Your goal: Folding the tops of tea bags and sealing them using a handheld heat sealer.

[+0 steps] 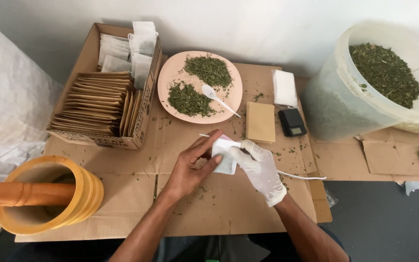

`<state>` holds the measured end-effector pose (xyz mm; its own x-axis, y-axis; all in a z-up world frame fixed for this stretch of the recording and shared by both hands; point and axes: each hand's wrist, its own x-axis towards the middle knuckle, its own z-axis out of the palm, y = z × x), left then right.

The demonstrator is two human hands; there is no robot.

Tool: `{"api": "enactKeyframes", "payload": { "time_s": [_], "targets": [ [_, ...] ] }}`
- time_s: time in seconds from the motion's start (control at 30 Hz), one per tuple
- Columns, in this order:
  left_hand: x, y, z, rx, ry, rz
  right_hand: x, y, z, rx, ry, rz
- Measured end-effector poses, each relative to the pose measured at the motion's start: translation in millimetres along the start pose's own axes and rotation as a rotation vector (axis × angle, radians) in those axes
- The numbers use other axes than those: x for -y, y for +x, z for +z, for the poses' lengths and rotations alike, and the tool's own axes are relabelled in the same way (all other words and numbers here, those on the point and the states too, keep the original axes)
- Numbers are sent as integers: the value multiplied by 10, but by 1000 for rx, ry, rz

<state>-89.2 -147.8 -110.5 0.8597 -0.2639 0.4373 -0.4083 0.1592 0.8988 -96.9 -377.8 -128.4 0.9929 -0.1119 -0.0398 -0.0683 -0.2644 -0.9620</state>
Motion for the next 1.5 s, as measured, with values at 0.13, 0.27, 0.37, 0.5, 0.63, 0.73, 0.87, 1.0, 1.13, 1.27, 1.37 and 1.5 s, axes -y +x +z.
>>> {"api": "enactKeyframes", "payload": {
  "time_s": [0.13, 0.27, 0.37, 0.5, 0.63, 0.73, 0.87, 1.0, 1.13, 1.27, 1.37, 1.5],
  "targets": [
    [108, 12, -101, -18, 11, -19, 537, -101, -131, 2, -301, -93],
    [-115, 168, -380, -5, 187, 53, 821, -171, -394, 43, -846, -104],
    [-105, 284, -524, -11, 299, 148, 398, -96, -416, 102, -1063, -135],
    [-33, 320, -527, -8, 347, 246, -214, -13, -346, 100, -1180, -305],
    [-42, 289, -447, -8, 341, 240, -347, 54, -337, 74, -1150, -378],
    [-134, 271, -422, -9, 323, 235, -317, 51, -378, 90, -1136, -361],
    [-88, 232, -458, 23, 292, 210, 403, -169, -464, 24, -839, -76],
    [-93, 193, -438, 65, 305, 189, 748, -163, -640, 92, -716, 101],
    [-56, 147, -348, 77, 306, 152, 1074, -261, -529, 218, -708, 96],
    [-64, 142, -249, 154, 287, 164, 835, -206, -554, 254, -754, 8],
    [-52, 124, -203, 180, 295, 174, 681, -181, -544, 267, -762, -37],
    [12, 101, -202, 208, 345, 183, 563, -195, -439, 284, -775, -96]
  ]
}}
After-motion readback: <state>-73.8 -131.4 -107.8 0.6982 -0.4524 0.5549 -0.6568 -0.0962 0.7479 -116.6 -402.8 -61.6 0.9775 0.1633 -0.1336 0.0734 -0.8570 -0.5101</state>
